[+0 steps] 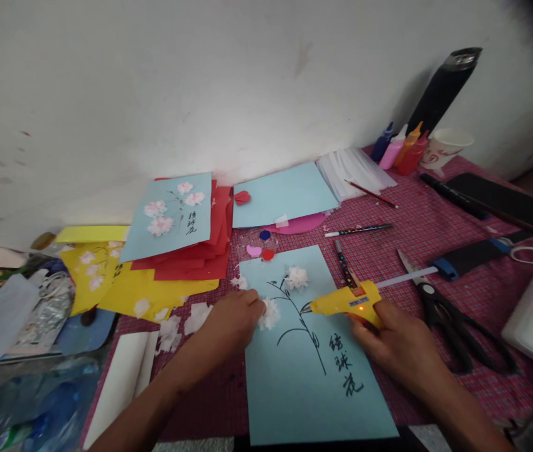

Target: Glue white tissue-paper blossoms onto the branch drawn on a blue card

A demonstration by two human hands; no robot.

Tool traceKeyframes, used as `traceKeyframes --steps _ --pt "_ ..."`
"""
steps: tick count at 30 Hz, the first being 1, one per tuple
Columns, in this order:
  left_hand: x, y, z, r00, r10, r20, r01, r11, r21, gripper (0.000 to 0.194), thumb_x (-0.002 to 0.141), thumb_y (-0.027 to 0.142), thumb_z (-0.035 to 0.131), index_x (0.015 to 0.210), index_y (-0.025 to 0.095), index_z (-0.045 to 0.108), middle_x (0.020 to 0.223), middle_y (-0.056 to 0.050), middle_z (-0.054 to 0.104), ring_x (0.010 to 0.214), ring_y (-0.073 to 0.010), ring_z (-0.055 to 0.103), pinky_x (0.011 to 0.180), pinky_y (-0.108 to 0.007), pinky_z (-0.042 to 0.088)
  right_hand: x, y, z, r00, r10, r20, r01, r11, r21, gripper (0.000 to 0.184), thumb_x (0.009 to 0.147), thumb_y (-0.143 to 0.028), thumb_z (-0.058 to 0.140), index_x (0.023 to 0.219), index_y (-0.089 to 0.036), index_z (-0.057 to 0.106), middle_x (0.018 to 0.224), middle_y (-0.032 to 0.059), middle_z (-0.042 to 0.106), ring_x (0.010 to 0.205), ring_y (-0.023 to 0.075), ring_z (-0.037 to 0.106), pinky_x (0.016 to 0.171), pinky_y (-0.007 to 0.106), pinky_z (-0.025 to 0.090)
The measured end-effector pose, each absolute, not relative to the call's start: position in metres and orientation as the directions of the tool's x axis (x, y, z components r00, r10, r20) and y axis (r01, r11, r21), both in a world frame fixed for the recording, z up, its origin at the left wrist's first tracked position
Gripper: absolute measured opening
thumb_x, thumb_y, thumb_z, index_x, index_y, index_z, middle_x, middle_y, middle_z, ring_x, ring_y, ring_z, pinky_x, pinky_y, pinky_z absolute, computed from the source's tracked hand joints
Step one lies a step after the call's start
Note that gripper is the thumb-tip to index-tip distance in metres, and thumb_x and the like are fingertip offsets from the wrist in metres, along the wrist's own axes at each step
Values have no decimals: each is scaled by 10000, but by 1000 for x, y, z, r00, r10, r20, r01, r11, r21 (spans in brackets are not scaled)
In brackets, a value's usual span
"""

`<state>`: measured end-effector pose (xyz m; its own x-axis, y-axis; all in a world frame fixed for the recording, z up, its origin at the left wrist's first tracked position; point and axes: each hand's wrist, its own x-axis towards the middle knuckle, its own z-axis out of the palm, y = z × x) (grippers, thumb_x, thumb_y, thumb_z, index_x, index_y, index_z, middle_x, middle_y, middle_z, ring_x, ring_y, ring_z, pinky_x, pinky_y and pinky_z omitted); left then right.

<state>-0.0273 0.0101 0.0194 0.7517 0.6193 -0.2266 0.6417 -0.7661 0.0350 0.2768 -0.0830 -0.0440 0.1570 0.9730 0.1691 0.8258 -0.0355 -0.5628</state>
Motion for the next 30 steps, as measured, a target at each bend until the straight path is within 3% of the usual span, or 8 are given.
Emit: traceKeyframes --steps 6,15,19,24,30 --pt "-21 9 25 737 618 -273 630 -775 -53 173 824 34 504 872 156 618 861 -63 598 744 -196 562 667 -320 448 277 -83 -43 140 969 204 847 -10 -532 334 837 -503 554 657 -244 445 540 18 569 466 169 539 478 283 322" --pt "-19 8 24 743 616 -261 633 -774 -24 183 808 31 513 890 158 617 878 -65 603 766 -192 572 686 -311 462 277 -84 -42 136 966 218 843 3 -539 331 842 -495 560 663 -244 439 557 18 583 452 161 533 461 278 318" --pt "-30 9 31 729 658 -186 680 -729 85 241 845 70 507 1016 189 630 874 -45 611 788 -179 584 725 -299 486 277 -84 -41 142 969 203 830 -4 -557 322 838 -484 560 661 -246 434 545 16 579 454 166 543 461 275 328" --pt "-50 8 25 653 757 30 722 -635 276 312 933 109 416 1178 183 592 1026 -78 644 958 -192 610 838 -341 517 277 -83 -41 166 971 172 816 -37 -576 321 834 -491 560 667 -249 434 558 23 586 476 177 548 476 287 340" --pt "-55 2 -4 505 837 214 675 -537 506 216 931 120 445 1034 180 625 996 -70 655 958 -177 614 866 -340 513 275 -81 -36 197 966 169 810 -64 -583 373 834 -541 570 661 -252 411 572 18 574 490 170 518 478 286 330"
